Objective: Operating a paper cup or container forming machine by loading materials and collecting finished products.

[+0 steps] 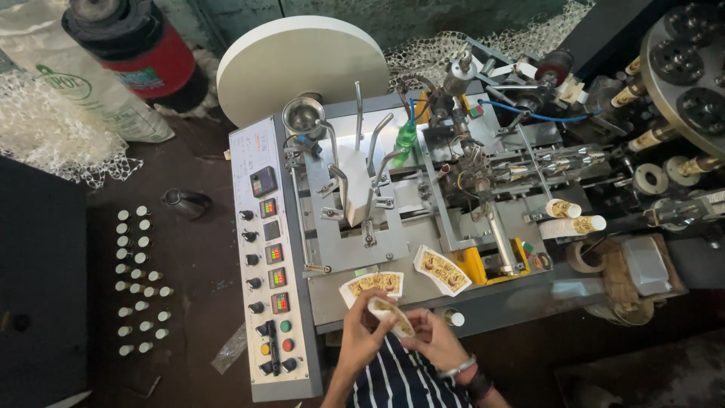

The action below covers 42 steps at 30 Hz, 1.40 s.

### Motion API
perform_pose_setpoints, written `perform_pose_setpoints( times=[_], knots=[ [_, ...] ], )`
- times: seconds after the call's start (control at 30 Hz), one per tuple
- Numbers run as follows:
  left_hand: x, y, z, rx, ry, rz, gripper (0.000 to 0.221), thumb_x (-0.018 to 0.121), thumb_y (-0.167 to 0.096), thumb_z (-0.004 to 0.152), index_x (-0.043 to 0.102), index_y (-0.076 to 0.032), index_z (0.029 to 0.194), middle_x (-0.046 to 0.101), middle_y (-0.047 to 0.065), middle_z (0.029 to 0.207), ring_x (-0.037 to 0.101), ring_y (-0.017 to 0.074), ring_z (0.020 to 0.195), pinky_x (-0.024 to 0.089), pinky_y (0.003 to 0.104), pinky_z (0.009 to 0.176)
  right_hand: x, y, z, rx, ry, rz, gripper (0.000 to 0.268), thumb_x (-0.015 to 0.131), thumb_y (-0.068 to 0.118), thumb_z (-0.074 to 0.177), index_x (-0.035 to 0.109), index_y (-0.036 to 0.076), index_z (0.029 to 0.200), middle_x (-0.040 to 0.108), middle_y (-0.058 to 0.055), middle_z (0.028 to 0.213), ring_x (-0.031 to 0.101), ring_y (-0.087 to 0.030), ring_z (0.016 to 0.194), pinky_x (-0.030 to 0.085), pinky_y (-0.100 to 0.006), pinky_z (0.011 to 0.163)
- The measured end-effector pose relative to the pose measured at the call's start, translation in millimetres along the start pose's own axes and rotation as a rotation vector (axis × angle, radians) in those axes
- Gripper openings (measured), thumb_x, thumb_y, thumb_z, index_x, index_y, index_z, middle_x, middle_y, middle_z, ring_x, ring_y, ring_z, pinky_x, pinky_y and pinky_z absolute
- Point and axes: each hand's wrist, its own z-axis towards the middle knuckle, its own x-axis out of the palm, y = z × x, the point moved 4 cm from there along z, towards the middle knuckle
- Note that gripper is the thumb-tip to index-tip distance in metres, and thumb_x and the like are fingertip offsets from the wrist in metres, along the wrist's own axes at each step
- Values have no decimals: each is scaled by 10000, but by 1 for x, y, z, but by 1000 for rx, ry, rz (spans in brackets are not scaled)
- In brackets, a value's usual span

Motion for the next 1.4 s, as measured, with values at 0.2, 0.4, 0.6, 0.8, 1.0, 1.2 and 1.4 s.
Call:
perform_pose_setpoints(
  times=[0.2, 0.4, 0.6, 0.8, 1.0, 1.2, 1.4],
  knots=[
    [-24, 26, 2, 196, -165, -306, 293, 745, 22, 943, 640, 10, 1215, 731, 144, 1102, 739, 190, 1017, 616, 313, 904, 11, 36, 16, 71, -59, -334, 400, 848, 190, 785, 719, 16, 1121, 797, -101, 1013, 767, -224, 919, 626, -368, 868],
    [-69, 48, 15, 349, -337, 468, 776, 932, -101, 689, 554, -23, 1362, 608, 224, 1358, 566, 345, 1278, 434, 455, 1050, 22, 31, 70, -660, -265, -1069, 791, 822, 53, 746, 492, 81, 1463, 602, -177, 1372, 561, -352, 1254, 445, -486, 1044],
    [-74, 73, 31, 317, -314, 737, 756, 830, -59, 656, 563, -64, 1363, 622, 152, 1384, 555, 354, 1276, 371, 447, 1111, 21, 26, 82, -511, -251, -1010, 938, 837, 151, 738, 346, 103, 1536, 553, -165, 1373, 491, -353, 1314, 401, -460, 1136],
    [-77, 68, 33, 242, -303, 761, 736, 854, -110, 657, 578, -86, 1339, 629, 133, 1342, 552, 340, 1267, 384, 436, 1093, 1, 18, 81, -398, -198, -915, 972, 897, 293, 744, 328, 98, 1507, 467, -170, 1468, 434, -339, 1374, 337, -479, 1136],
    [-68, 52, 27, 271, -255, 842, 838, 876, -208, 673, 488, -22, 1392, 549, 188, 1388, 516, 374, 1267, 366, 478, 1060, -76, -21, 69, -407, -767, -1223, 516, 848, 411, 783, 536, 85, 1032, 439, -257, 1490, 431, -422, 1370, 364, -555, 1105],
    [-69, 70, 29, 314, -302, 869, 769, 852, -255, 745, 499, -34, 1392, 546, 193, 1401, 522, 378, 1285, 385, 478, 1090, -91, -10, 53, -270, -756, -965, 526, 839, 232, 734, 655, 127, 1216, 670, -149, 1230, 600, -357, 1162, 455, -483, 1025],
    [-59, 34, 18, 362, -320, 818, 806, 838, -247, 739, 467, -27, 1421, 538, 227, 1385, 515, 406, 1275, 402, 477, 1060, -103, -17, 48, -278, -807, -768, 589, 805, 185, 786, 629, 140, 1346, 701, -155, 1188, 638, -359, 1123, 506, -450, 989]
  ],
)
